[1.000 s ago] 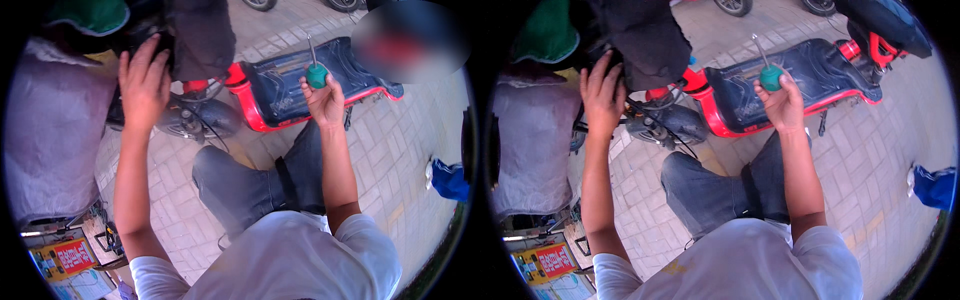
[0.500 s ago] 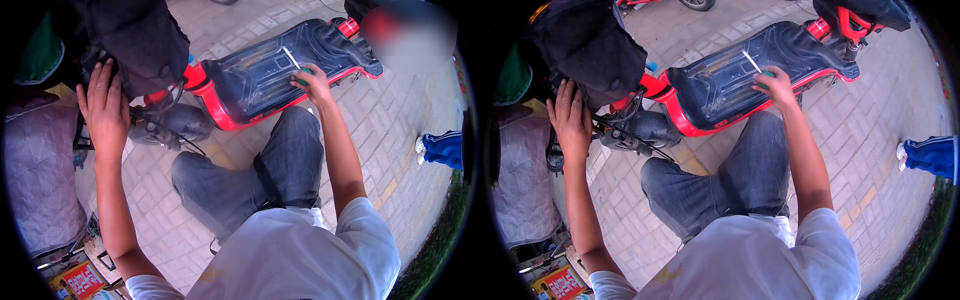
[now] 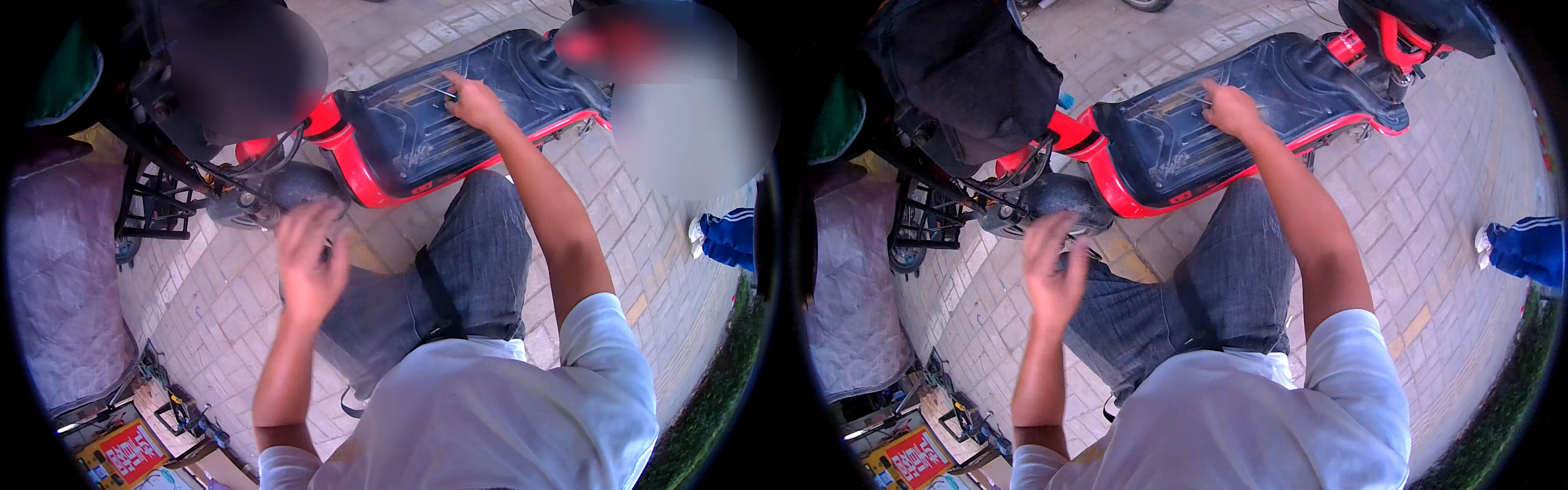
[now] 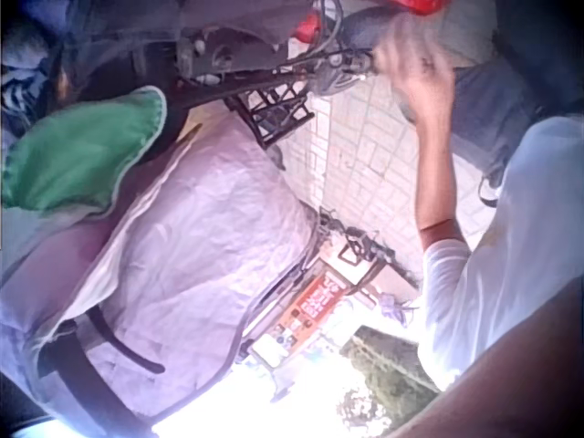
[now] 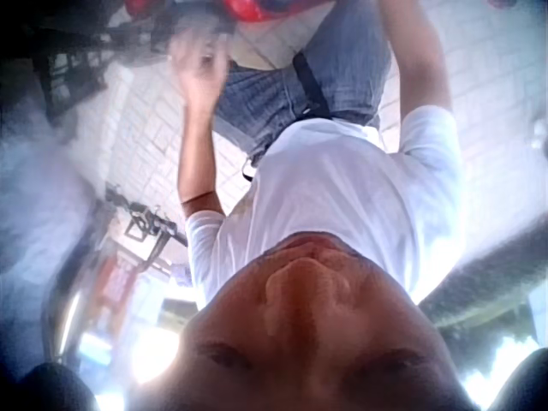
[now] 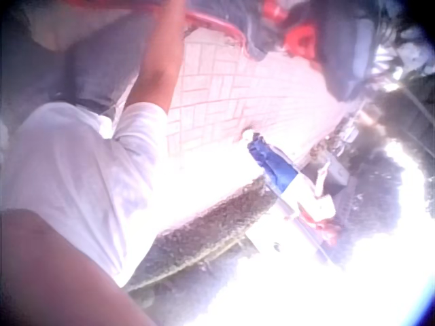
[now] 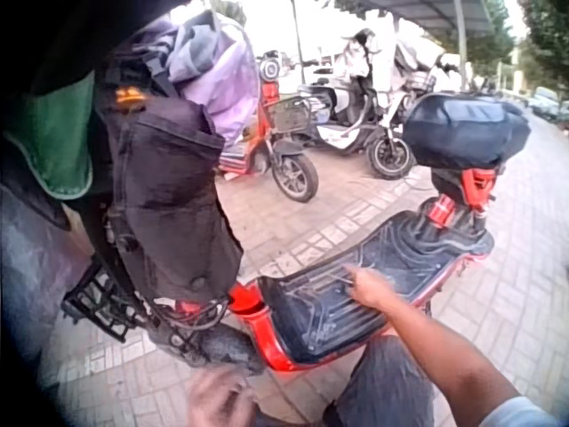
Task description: The person walks to a red electric scooter and removes a purple cover. They then use a screwdriver to work on the scooter's front handlebar area, tightening or adjusting components. The person also uses a small brush to clean the area around the handlebars before finishing the task.
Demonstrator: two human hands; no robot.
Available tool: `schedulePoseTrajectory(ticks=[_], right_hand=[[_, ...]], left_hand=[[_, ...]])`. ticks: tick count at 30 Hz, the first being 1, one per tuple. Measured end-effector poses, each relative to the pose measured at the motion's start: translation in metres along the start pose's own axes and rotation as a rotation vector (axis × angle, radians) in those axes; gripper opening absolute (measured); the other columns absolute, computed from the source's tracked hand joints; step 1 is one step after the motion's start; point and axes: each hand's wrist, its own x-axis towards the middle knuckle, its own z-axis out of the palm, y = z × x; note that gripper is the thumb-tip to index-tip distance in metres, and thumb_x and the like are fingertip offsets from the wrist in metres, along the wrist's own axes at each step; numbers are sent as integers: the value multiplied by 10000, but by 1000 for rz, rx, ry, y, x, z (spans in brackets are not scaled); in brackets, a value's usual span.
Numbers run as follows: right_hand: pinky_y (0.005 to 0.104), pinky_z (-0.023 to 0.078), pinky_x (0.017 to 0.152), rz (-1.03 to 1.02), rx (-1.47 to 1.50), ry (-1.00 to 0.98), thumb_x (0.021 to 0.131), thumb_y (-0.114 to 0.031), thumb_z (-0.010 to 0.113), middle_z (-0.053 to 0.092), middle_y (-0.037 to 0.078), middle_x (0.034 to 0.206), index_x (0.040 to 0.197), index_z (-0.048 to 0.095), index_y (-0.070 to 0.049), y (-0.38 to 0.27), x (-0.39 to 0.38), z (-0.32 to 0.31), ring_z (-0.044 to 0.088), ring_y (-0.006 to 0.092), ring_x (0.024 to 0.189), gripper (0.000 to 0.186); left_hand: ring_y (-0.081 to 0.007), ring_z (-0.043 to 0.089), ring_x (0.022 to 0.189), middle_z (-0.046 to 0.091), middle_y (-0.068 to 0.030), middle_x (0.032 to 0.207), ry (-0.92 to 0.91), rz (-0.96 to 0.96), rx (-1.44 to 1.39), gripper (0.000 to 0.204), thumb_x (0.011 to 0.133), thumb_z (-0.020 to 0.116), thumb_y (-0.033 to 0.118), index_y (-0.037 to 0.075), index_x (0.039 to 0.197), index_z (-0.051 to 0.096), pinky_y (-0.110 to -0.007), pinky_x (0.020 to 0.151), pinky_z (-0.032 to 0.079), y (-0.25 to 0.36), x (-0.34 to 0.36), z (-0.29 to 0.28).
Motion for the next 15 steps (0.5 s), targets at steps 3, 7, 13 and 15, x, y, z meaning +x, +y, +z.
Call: schedulePoseTrajectory(ticks=[3, 7, 13, 15], right_hand=[[434, 504, 811, -87, -77, -43, 753, -152, 657, 676, 130, 1008, 1277, 502, -140, -12, 6, 1, 631, 333, 964, 547], [445, 507, 789, -138, -325, -169, 776, -138, 611, 680, 149, 941, 1157, 573, -115, -32, 10, 0, 646, 342, 911, 384], [448, 490, 774, -296, -534, -119, 780, -96, 566, 670, 157, 833, 1143, 573, -147, -41, 6, 16, 656, 336, 840, 366], [452, 483, 773, -313, -580, -98, 777, -95, 569, 673, 148, 827, 1116, 585, -152, -42, 5, 15, 661, 321, 837, 345]], left_hand=[[-297, 580, 1027, 637, -147, 1062, -50, -161, -185, 272, 778, 666, 32, -2, 1047, 645, -379, 935, 426, 5, -21, 35], [-297, 591, 1025, 639, -152, 1050, -87, -290, -316, 257, 792, 669, 55, 2, 1043, 647, -365, 931, 435, 7, -39, 55], [-280, 617, 992, 646, -155, 1022, -106, -431, -394, 245, 817, 665, 94, 3, 1043, 645, -341, 886, 463, 9, -43, 49], [-279, 620, 960, 630, -155, 1041, -99, -395, -496, 259, 857, 637, 157, 10, 1071, 632, -337, 859, 475, 0, -41, 56]])
